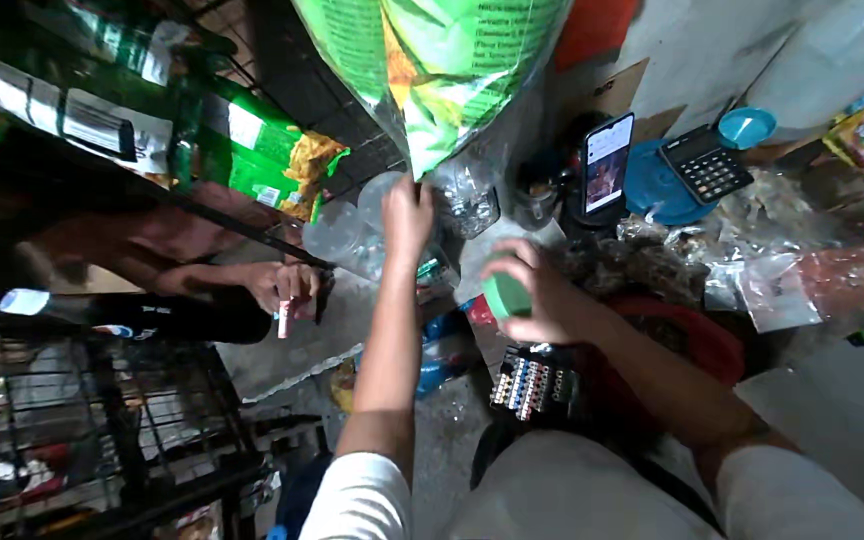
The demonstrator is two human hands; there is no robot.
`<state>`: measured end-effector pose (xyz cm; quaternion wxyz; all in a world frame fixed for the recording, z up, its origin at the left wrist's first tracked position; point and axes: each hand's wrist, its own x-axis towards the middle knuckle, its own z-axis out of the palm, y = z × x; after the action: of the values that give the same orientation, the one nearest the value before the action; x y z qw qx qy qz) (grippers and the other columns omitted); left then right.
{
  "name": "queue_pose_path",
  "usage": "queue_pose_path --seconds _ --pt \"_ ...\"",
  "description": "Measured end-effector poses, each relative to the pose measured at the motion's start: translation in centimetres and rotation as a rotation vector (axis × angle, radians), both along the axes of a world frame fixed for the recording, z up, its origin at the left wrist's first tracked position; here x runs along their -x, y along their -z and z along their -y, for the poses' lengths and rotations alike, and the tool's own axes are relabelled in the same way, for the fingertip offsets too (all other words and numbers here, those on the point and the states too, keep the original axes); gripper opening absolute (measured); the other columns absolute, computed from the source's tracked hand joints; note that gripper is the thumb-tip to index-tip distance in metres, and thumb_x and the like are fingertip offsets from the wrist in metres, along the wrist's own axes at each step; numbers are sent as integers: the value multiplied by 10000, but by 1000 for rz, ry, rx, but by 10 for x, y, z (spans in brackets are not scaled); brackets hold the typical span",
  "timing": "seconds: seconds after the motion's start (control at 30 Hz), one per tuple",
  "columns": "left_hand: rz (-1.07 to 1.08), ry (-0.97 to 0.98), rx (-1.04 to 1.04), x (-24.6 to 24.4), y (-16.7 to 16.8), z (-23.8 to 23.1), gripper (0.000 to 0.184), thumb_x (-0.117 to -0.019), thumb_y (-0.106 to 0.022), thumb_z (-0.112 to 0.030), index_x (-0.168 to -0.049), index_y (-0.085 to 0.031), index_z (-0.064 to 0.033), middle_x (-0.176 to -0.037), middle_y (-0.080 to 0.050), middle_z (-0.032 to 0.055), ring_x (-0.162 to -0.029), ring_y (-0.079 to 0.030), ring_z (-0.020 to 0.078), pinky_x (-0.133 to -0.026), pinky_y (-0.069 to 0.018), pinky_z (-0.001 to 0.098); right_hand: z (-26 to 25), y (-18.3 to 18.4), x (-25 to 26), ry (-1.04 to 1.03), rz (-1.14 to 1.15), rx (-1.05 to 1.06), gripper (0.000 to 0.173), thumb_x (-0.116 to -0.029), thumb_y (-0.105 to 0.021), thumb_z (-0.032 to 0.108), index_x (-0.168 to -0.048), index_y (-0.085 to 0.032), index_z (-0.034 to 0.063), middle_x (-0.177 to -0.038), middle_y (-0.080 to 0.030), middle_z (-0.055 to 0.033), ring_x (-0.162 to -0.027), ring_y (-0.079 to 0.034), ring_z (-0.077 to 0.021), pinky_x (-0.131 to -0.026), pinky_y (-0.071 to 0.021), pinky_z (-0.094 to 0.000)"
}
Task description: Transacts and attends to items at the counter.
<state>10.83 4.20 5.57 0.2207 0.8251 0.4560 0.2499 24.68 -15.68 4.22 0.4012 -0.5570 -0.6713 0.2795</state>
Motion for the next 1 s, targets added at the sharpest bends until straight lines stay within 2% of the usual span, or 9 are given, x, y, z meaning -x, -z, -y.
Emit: queue_pose_path --seconds 0.07,0.17,0.27,0.47,0.6,0.7,0.73,0.8,1.0 --pt "-119 87 10 -19 -3 -27 361 -1050 -509 -129 -1370 -591 17 -1358 -611 241 -1293 -577 363 -1128 -416 511 35 26 -6 -43 -113 72 565 -706 -774 209 -1234 -666 39 -1410 -511 -249 -1260 -537 -374 -989 -497 -530" --pt "-454 157 51 -47 -4 -46 429 -1019 -601 -202 -1414 -574 -36 -1342 -607 275 -1269 -566 470 -1064 -409 668 76 36 -21 -24 -185 171 585 -776 -723 280 -1268 -637 -25 -1421 -493 -273 -1341 -470 -371 -1076 -438 -492" --pt "-564 197 97 -63 -12 -44 494 -1012 -624 -231 -1479 -526 -105 -1421 -556 273 -1327 -512 491 -1080 -365 699 112 41 -34 84 -211 164 576 -768 -733 251 -1256 -632 -39 -1422 -502 -287 -1344 -480 -376 -1077 -443 -484" --pt "-406 202 119 -59 -21 -55 377 -1000 -591 -107 -1361 -596 3 -1324 -605 298 -1265 -561 474 -1078 -391 645 150 56 -41 186 -298 168 599 -776 -711 241 -1272 -593 -75 -1393 -519 -276 -1307 -509 -292 -1069 -448 -388" --pt "-39 77 248 -42 -23 -66 386 -1026 -511 -73 -1400 -520 24 -1319 -586 246 -1152 -613 304 -995 -500 469 161 60 -42 211 -341 151 595 -776 -709 229 -1262 -579 -87 -1393 -518 -260 -1296 -515 -239 -1052 -458 -339" --pt "71 -50 226 -41 -25 -62 338 -1079 -394 -137 -1314 -574 26 -1224 -605 198 -1011 -605 209 -892 -505 391 166 57 -45 223 -351 160 608 -784 -708 243 -1266 -564 -98 -1401 -507 -263 -1277 -522 -207 -1015 -472 -305" --pt "-2 -94 188 -44 -24 -60 348 -1081 -396 -159 -1293 -589 36 -1209 -617 219 -1030 -609 248 -911 -490 420 167 56 -46 224 -361 164 613 -782 -702 244 -1269 -560 -99 -1401 -506 -261 -1262 -529 -196 -996 -482 -294" --pt "-276 -98 125 -48 -24 -54 413 -1078 -429 -209 -1348 -570 70 -1339 -585 317 -1278 -562 438 -1088 -400 598 169 57 -46 215 -381 151 617 -787 -693 263 -1273 -555 -91 -1392 -512 -232 -1231 -541 -152 -966 -493 -258" --pt "-693 -121 -12 -68 -19 -37 426 -1015 -579 -219 -1357 -576 37 -1408 -522 334 -1264 -534 541 -986 -422 720 175 59 -42 199 -352 159 618 -801 -698 287 -1280 -572 -84 -1414 -505 -258 -1281 -530 -222 -1003 -488 -311"
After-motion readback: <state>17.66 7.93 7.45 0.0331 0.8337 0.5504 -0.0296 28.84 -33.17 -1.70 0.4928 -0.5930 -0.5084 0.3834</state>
